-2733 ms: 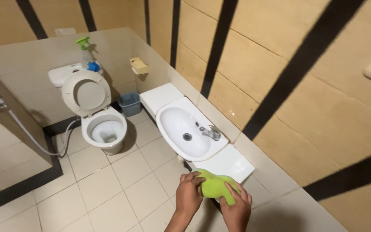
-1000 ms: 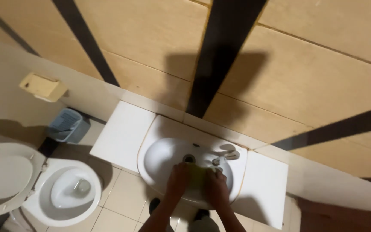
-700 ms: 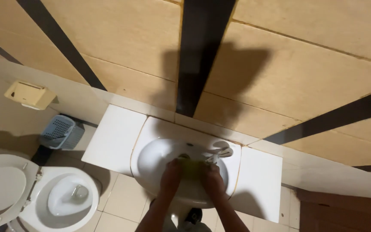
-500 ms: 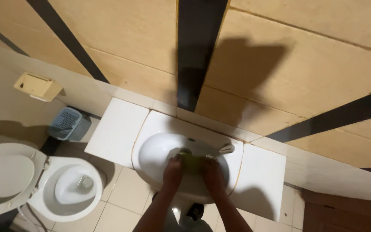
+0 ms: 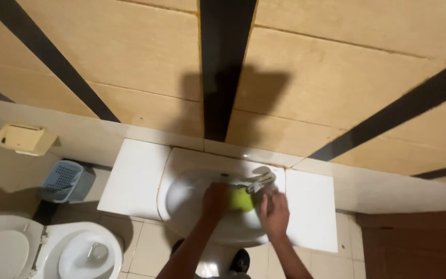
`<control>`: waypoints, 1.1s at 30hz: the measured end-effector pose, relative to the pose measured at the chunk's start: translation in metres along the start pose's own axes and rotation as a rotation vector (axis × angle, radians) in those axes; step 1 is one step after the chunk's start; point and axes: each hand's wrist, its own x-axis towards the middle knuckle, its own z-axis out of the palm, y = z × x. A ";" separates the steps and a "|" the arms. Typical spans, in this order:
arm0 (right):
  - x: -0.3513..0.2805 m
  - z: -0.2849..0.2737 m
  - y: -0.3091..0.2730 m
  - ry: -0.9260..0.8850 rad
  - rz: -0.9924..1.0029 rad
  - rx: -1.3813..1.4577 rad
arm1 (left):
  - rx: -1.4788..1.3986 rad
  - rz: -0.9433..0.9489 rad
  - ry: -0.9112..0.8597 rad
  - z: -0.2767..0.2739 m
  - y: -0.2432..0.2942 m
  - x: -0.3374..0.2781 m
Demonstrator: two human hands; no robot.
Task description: The person wipes a brown door and adjacent beige tiled walls with a green sponge. They rinse the sponge in a white sink and continue wiping the wall tiles in vertical strokes.
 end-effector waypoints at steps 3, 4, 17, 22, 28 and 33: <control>0.027 -0.036 -0.064 0.140 -0.205 -0.046 | -0.260 0.310 0.154 -0.021 0.032 0.013; 0.032 -0.038 -0.067 0.151 -0.201 -0.053 | -0.266 0.321 0.150 -0.026 0.043 0.017; 0.038 -0.033 -0.044 -0.020 -0.216 -0.065 | -0.261 0.563 -0.059 -0.058 0.107 0.047; 0.044 -0.031 -0.040 -0.056 -0.072 -0.063 | -0.163 0.660 -0.014 -0.047 0.106 0.057; 0.048 -0.033 -0.034 -0.097 -0.070 -0.084 | -0.254 0.657 -0.105 -0.062 0.117 0.061; 0.049 -0.031 -0.030 -0.055 -0.136 -0.104 | -0.240 0.657 -0.101 -0.051 0.114 0.067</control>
